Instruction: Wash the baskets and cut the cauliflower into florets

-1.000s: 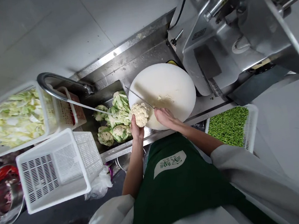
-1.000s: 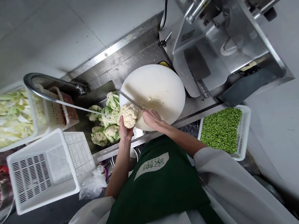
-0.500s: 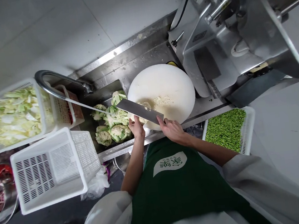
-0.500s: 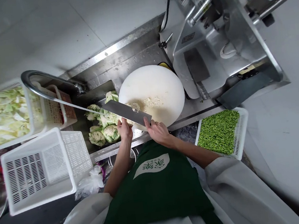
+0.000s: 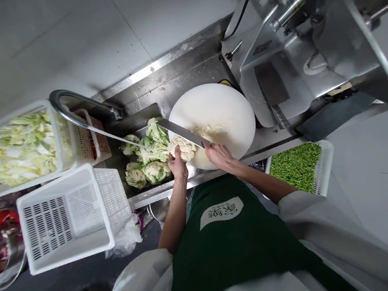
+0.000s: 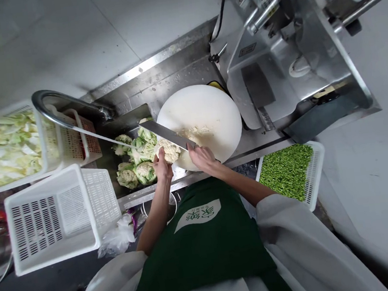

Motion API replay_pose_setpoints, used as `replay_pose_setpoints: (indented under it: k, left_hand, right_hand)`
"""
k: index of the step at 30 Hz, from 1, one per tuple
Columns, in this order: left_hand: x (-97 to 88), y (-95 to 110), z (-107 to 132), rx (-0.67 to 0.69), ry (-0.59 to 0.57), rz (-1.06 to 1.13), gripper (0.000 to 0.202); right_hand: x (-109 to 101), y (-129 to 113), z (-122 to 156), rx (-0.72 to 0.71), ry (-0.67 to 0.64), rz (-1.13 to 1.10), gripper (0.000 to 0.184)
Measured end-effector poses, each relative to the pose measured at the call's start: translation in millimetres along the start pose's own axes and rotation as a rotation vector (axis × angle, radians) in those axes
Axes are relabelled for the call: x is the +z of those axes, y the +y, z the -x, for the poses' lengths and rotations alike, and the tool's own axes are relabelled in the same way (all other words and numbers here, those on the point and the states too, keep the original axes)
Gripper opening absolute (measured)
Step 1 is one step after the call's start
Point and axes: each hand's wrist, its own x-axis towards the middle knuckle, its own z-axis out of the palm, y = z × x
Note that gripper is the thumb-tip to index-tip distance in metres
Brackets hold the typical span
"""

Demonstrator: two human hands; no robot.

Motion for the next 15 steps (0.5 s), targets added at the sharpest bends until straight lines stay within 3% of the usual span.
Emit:
replay_pose_setpoints:
  k: [4,7,11,15]
  left_hand:
    - [-10.9,6.2,-1.0,-0.035,-0.023,0.138,0.04]
    - [-5.5,25.6,-21.1,-0.011,-0.072,0.136,0.04]
    - [37.7,53.8,-74.2,0.122,-0.163,0.109,0.045]
    - [90.3,60.7,-118.9,0.165,-0.204,-0.007,0.058]
  right_hand:
    - [-16.6,13.2,1.0,0.051,0.099,-0.043,0.051]
    - [-20.2,35.8,14.3,0.118,0.19,-0.033,0.051]
    - [-7.6,76.8,43.7,0.217,0.338,-0.017,0.048]
    - [17.2,114.1,83.7,0.372,0.425,-0.008,0.039]
